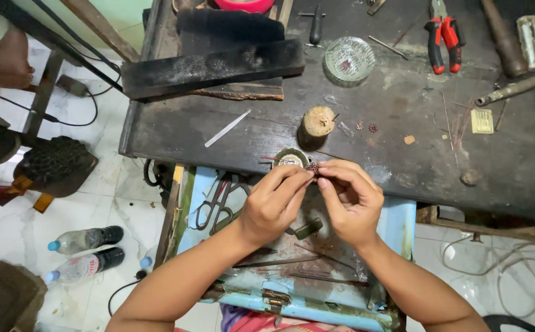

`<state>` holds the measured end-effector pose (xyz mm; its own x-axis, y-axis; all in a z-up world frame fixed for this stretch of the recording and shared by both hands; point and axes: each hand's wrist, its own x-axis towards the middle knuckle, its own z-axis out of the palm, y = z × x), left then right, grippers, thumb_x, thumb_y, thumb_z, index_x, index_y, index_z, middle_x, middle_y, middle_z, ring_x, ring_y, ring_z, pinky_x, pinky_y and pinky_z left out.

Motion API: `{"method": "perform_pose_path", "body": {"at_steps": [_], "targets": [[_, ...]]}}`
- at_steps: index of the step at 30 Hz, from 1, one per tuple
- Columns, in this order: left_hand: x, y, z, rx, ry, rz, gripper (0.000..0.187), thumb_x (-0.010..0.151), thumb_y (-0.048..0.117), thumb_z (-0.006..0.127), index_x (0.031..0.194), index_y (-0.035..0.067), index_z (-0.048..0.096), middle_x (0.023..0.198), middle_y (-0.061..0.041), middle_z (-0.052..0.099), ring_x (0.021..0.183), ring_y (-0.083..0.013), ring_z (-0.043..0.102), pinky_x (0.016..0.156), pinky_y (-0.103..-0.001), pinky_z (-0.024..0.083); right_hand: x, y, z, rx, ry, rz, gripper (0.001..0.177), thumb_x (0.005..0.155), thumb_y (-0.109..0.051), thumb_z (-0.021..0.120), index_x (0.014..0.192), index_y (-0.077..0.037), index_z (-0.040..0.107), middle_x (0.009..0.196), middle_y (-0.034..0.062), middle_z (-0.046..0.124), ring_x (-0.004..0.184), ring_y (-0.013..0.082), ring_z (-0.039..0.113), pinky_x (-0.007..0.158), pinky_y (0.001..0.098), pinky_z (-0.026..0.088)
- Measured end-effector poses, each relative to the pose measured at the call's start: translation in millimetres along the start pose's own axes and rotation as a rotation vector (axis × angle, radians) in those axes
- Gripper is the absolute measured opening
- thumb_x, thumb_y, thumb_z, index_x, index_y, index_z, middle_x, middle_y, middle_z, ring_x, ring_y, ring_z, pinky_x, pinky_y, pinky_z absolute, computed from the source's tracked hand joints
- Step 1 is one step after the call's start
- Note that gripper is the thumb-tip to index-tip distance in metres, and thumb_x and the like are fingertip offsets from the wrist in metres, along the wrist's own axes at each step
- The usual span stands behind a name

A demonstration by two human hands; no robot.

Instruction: Soldering a small jewelry component using a torch and tweezers at a workbench.

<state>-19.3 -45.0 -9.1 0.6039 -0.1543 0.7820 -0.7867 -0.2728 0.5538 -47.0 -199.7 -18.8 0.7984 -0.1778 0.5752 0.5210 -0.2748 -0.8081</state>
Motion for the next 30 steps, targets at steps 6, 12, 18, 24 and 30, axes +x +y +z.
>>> {"method": "perform_pose_path", "body": {"at_steps": [6, 12, 18, 24, 30], "targets": [[4.9, -5.2, 6.4, 0.113, -0.005, 0.112, 0.008, 0.094, -0.003, 0.069, 0.101, 0.000, 0.074, 0.093, -0.016, 0.069, 0.078, -0.0333, 0.074, 0.071, -0.038, 0.064, -2.8, 2.2, 0.2, 0.016, 0.007, 0.013, 0.011, 0.091, 0.008, 0.073, 0.102, 0.010, 0.073, 0.103, 0.0276, 0.073, 0.092, 0.0328, 0.076, 0.074, 0.0398, 0.064], [8.7, -65.1, 1.9, 0.208, -0.118, 0.037, 0.014, 0.095, 0.001, 0.066, 0.107, 0.004, 0.072, 0.095, -0.014, 0.068, 0.086, -0.0357, 0.073, 0.074, -0.045, 0.061, -4.0, 4.7, 1.5, 0.163, 0.001, 0.154, 0.020, 0.093, 0.011, 0.066, 0.113, 0.013, 0.064, 0.118, 0.0292, 0.066, 0.103, 0.0400, 0.076, 0.082, 0.0454, 0.066], [86.5, -147.1, -31.3, 0.311, -0.081, -0.004, 0.007, 0.096, -0.002, 0.070, 0.101, 0.002, 0.072, 0.090, -0.015, 0.069, 0.088, -0.0397, 0.072, 0.078, -0.047, 0.059, -4.8, 19.2, -6.2, 0.355, 0.144, 0.212, 0.025, 0.105, -0.007, 0.055, 0.126, 0.007, 0.048, 0.121, 0.0181, 0.056, 0.106, 0.0286, 0.069, 0.087, 0.0443, 0.067], [94.5, -184.2, -20.0, 0.339, -0.164, -0.103, 0.009, 0.092, 0.002, 0.076, 0.098, 0.008, 0.075, 0.089, -0.009, 0.072, 0.086, -0.0347, 0.074, 0.076, -0.042, 0.060, 7.9, 15.3, -20.8, 0.442, 0.297, 0.239, 0.026, 0.108, -0.018, 0.048, 0.124, 0.000, 0.039, 0.119, 0.0151, 0.046, 0.104, 0.0245, 0.060, 0.084, 0.0511, 0.068], [93.7, -183.4, -21.4, 0.341, -0.114, -0.095, 0.010, 0.091, 0.001, 0.075, 0.098, 0.009, 0.076, 0.089, -0.009, 0.072, 0.086, -0.0348, 0.073, 0.074, -0.042, 0.060, 8.4, 7.9, -46.1, 0.602, 0.304, 0.178, 0.034, 0.107, -0.031, 0.046, 0.131, -0.007, 0.040, 0.120, 0.0097, 0.047, 0.107, 0.0200, 0.057, 0.086, 0.0485, 0.070]]}}
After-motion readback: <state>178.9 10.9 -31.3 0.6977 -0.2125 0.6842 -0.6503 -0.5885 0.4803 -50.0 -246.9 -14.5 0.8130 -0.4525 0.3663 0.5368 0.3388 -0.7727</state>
